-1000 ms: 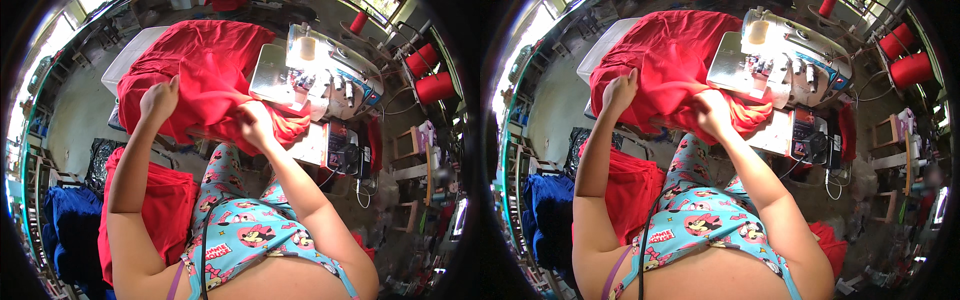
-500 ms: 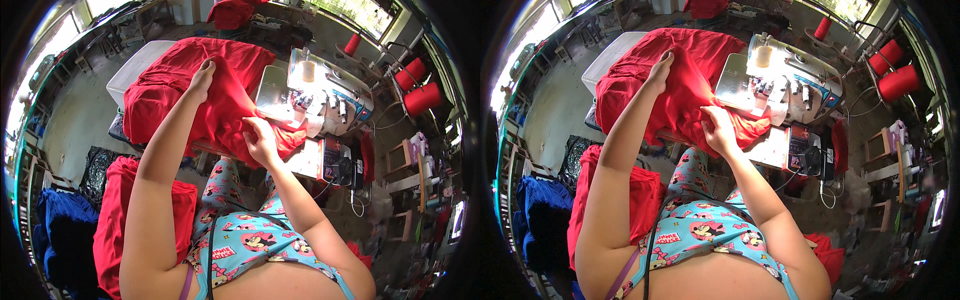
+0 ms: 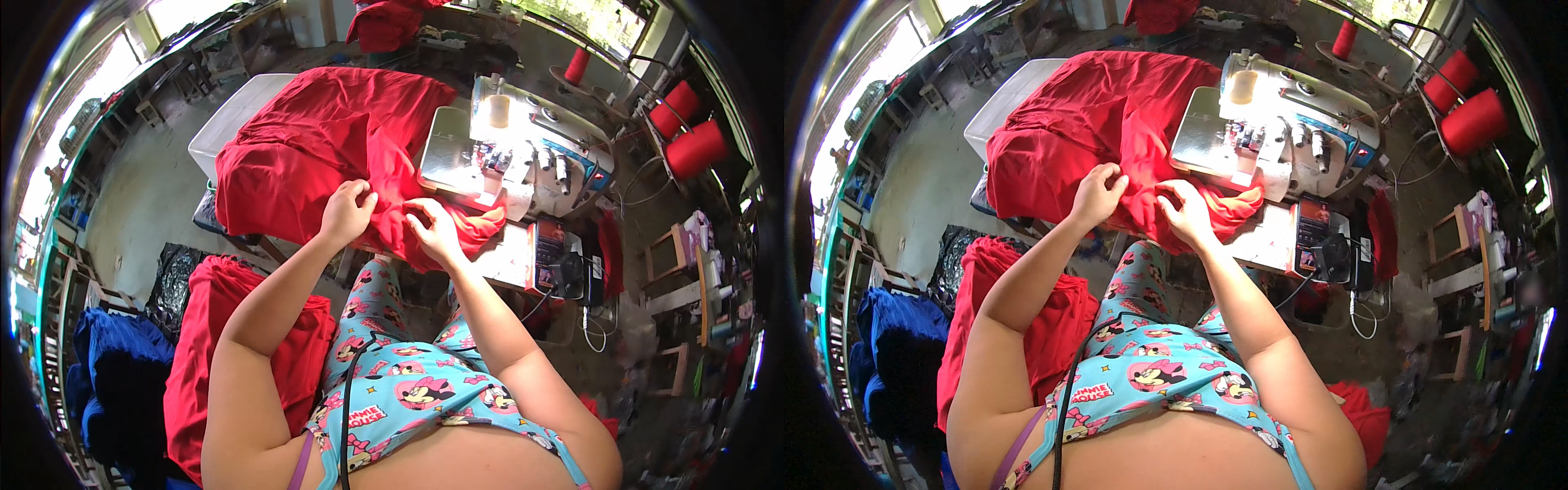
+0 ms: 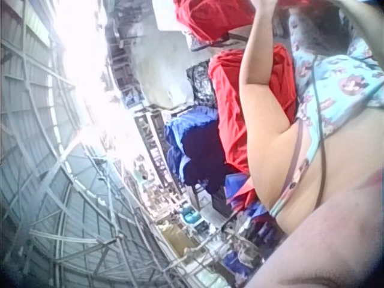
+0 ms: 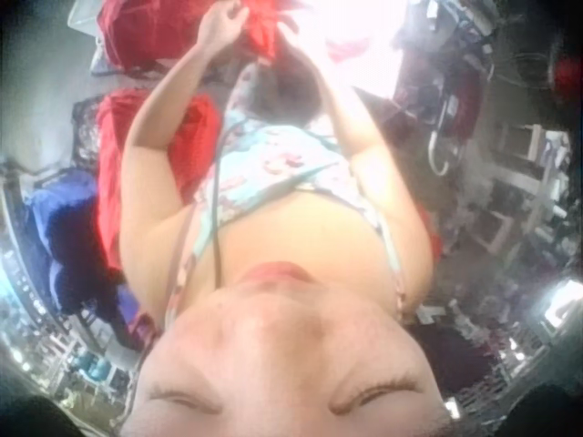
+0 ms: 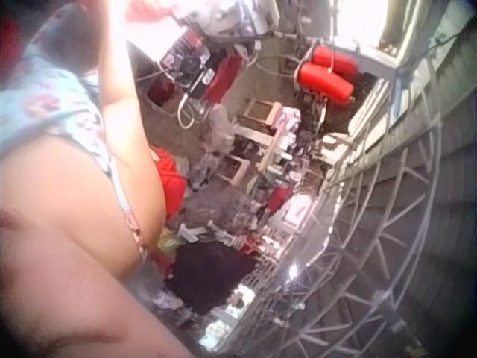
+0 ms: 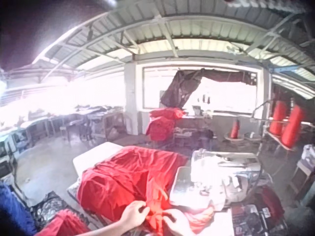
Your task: The person folds a red piece of fabric by hand on a table next to a sewing machine. The person repeatedly aligns edges and folds the fabric into a smaller bundle.
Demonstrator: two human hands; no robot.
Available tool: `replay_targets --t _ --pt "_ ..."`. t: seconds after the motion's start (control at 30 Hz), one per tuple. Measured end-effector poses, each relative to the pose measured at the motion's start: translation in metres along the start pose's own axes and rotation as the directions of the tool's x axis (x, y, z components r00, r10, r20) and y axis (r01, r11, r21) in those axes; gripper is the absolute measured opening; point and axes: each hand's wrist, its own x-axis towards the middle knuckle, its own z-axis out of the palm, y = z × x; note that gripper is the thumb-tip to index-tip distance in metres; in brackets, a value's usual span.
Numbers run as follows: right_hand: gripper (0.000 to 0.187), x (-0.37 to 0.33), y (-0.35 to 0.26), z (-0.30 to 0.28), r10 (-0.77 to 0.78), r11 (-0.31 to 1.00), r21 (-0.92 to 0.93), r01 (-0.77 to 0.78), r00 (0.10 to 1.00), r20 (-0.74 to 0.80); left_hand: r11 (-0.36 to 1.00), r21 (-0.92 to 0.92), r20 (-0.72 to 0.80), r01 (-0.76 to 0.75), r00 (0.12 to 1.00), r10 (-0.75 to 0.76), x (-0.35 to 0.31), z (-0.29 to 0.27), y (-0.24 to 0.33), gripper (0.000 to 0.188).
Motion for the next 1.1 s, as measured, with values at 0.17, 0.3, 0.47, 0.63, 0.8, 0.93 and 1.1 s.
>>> replay_targets --t 0.17,0.3,0.47,0.63,0.8,0.93,1.1 --pt "0.020 0.007 -0.034 -0.022 0.102 0.993 0.071 -0.098 0.994 -0.046 0.862 -0.472 0.146 0.186 0.981 -0.131 0.007 -0.016 0.010 0.015" --pt "0.027 0.025 -0.068 -0.016 0.118 0.992 0.034 -0.121 0.990 0.078 0.642 -0.650 0.359 0.407 0.909 -0.213 0.000 -0.029 0.046 0.010" --pt "0.019 0.028 -0.060 0.010 0.268 0.891 0.368 -0.267 0.962 0.049 0.501 -0.809 0.260 0.306 0.952 -0.163 0.000 -0.017 0.034 0.011" --pt "0.005 0.032 -0.030 0.011 0.549 0.218 0.935 -0.280 0.827 0.120 0.264 -0.931 0.177 0.253 0.943 -0.282 -0.002 -0.014 0.043 0.007" --pt "0.012 0.044 -0.065 -0.009 0.223 0.840 0.525 -0.134 0.968 -0.111 0.641 -0.754 0.013 0.144 0.979 -0.205 -0.002 -0.028 0.048 0.012" --pt "0.025 0.058 -0.084 -0.029 -0.413 0.886 -0.349 0.305 0.862 -0.295 0.944 0.254 -0.260 -0.211 0.925 0.276 -0.004 -0.055 0.056 0.016" --pt "0.032 0.068 -0.101 -0.068 -0.325 0.885 -0.327 0.333 0.942 0.082 0.965 0.152 -0.252 -0.215 0.935 0.248 -0.011 -0.072 0.051 0.035"
